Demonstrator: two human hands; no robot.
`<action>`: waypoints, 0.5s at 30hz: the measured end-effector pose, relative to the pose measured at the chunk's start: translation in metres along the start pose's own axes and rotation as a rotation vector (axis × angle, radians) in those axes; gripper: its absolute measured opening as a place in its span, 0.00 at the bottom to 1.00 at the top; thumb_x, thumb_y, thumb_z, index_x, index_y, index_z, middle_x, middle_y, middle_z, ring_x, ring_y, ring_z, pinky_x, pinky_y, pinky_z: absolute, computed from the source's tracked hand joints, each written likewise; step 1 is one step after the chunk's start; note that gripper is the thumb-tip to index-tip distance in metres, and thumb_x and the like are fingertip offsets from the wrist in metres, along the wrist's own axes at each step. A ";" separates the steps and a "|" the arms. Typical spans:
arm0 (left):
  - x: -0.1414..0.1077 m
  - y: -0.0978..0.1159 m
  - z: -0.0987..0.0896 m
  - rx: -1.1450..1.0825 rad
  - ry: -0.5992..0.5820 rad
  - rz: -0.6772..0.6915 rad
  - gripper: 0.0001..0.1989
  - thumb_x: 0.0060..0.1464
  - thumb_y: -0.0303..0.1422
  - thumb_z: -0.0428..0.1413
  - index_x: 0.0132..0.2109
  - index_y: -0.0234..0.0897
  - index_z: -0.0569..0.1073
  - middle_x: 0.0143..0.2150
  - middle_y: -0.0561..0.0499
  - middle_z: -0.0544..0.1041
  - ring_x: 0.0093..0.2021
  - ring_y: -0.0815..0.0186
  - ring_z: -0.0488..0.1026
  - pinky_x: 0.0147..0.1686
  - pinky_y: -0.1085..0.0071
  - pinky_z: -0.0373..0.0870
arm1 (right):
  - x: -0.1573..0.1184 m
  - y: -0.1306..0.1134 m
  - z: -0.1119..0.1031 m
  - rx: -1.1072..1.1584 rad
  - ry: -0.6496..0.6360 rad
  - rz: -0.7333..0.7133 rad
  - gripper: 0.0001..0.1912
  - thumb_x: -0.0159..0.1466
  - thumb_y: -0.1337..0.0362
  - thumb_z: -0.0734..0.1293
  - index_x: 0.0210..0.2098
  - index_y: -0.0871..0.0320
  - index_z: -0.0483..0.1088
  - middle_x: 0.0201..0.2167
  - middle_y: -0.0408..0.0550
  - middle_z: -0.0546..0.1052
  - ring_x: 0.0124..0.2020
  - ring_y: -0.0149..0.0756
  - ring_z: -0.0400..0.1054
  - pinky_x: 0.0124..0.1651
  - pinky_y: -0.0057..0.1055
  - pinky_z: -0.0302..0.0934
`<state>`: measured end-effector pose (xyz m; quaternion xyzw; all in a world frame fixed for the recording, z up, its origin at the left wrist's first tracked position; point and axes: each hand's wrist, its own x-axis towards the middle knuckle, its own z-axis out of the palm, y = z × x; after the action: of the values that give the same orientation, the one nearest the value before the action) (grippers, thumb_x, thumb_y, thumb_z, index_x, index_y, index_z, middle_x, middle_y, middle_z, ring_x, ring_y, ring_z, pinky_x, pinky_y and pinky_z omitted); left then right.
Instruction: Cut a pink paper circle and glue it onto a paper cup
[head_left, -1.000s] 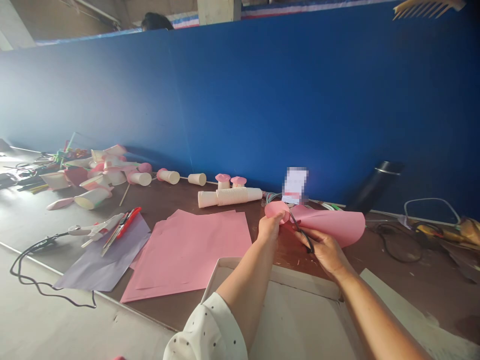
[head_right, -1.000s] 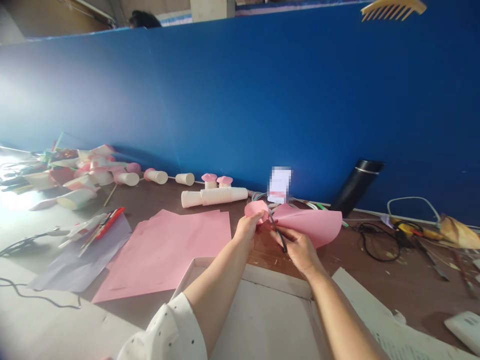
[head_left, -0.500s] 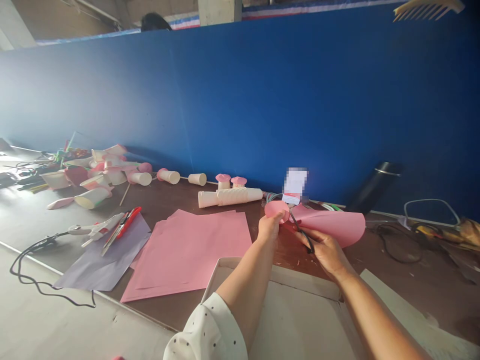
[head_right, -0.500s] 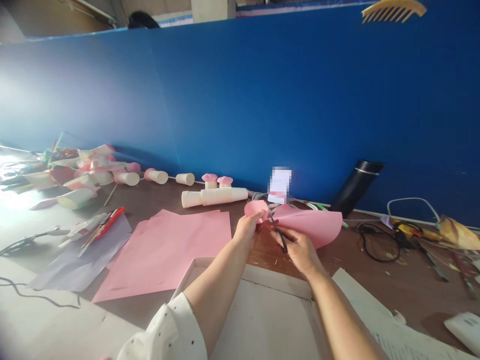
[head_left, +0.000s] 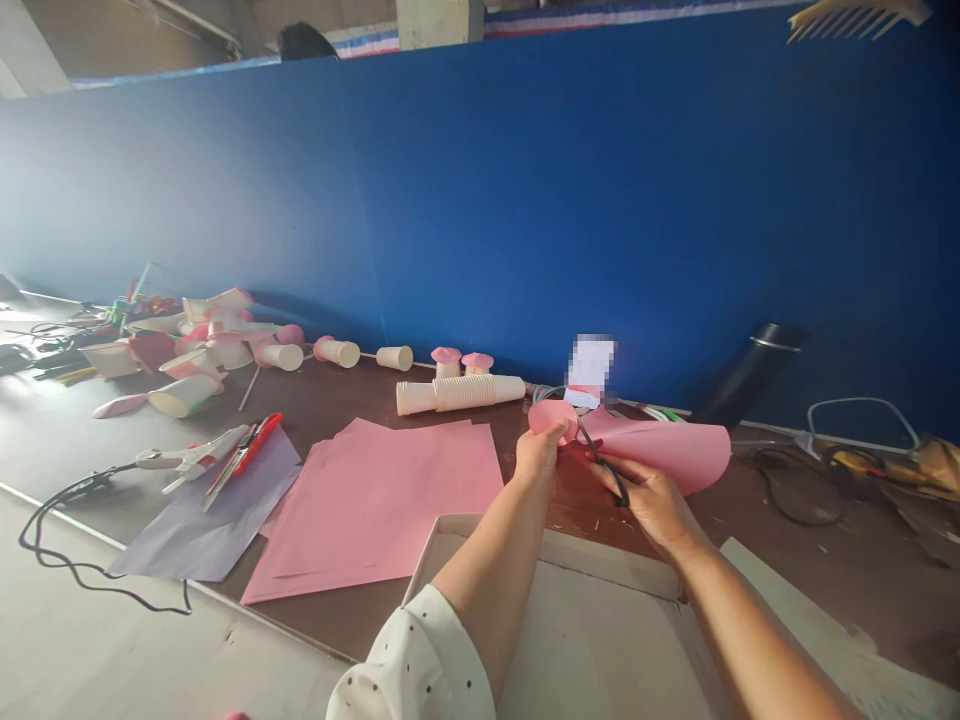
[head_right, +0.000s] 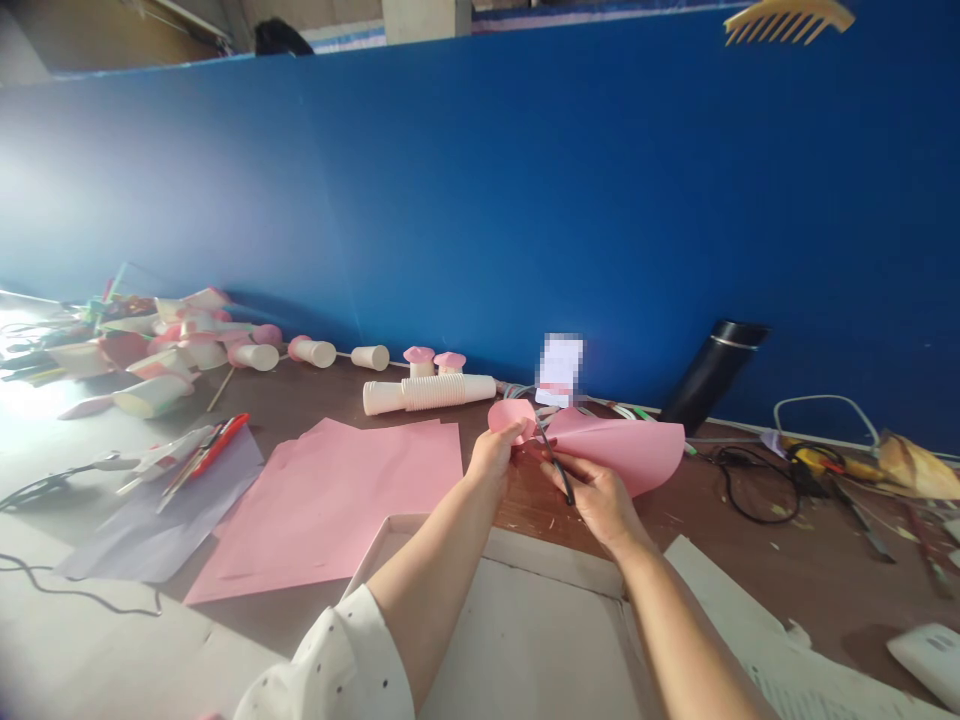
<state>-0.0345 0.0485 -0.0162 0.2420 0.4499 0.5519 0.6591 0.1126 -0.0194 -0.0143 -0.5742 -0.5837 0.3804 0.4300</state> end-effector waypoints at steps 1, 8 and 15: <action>0.000 0.000 0.000 -0.003 0.001 -0.005 0.19 0.37 0.39 0.67 0.36 0.31 0.77 0.28 0.47 0.75 0.29 0.64 0.73 0.26 0.73 0.64 | 0.000 0.000 0.000 -0.003 -0.003 0.001 0.23 0.57 0.53 0.70 0.50 0.53 0.76 0.27 0.40 0.74 0.27 0.31 0.60 0.27 0.26 0.51; 0.002 0.000 0.002 -0.065 -0.005 0.002 0.15 0.39 0.35 0.66 0.34 0.31 0.76 0.27 0.46 0.76 0.28 0.64 0.73 0.25 0.72 0.66 | 0.000 0.001 0.000 -0.021 0.005 -0.002 0.22 0.57 0.53 0.70 0.50 0.52 0.76 0.25 0.40 0.74 0.25 0.30 0.58 0.27 0.26 0.50; 0.000 0.005 0.002 -0.006 0.047 -0.036 0.17 0.39 0.36 0.67 0.37 0.30 0.78 0.29 0.45 0.77 0.29 0.63 0.74 0.25 0.73 0.65 | 0.000 0.000 0.000 -0.018 0.012 0.019 0.23 0.56 0.52 0.70 0.49 0.53 0.76 0.23 0.39 0.71 0.25 0.30 0.58 0.26 0.26 0.50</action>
<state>-0.0350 0.0502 -0.0110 0.2190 0.4677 0.5469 0.6589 0.1124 -0.0194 -0.0139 -0.5856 -0.5791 0.3758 0.4248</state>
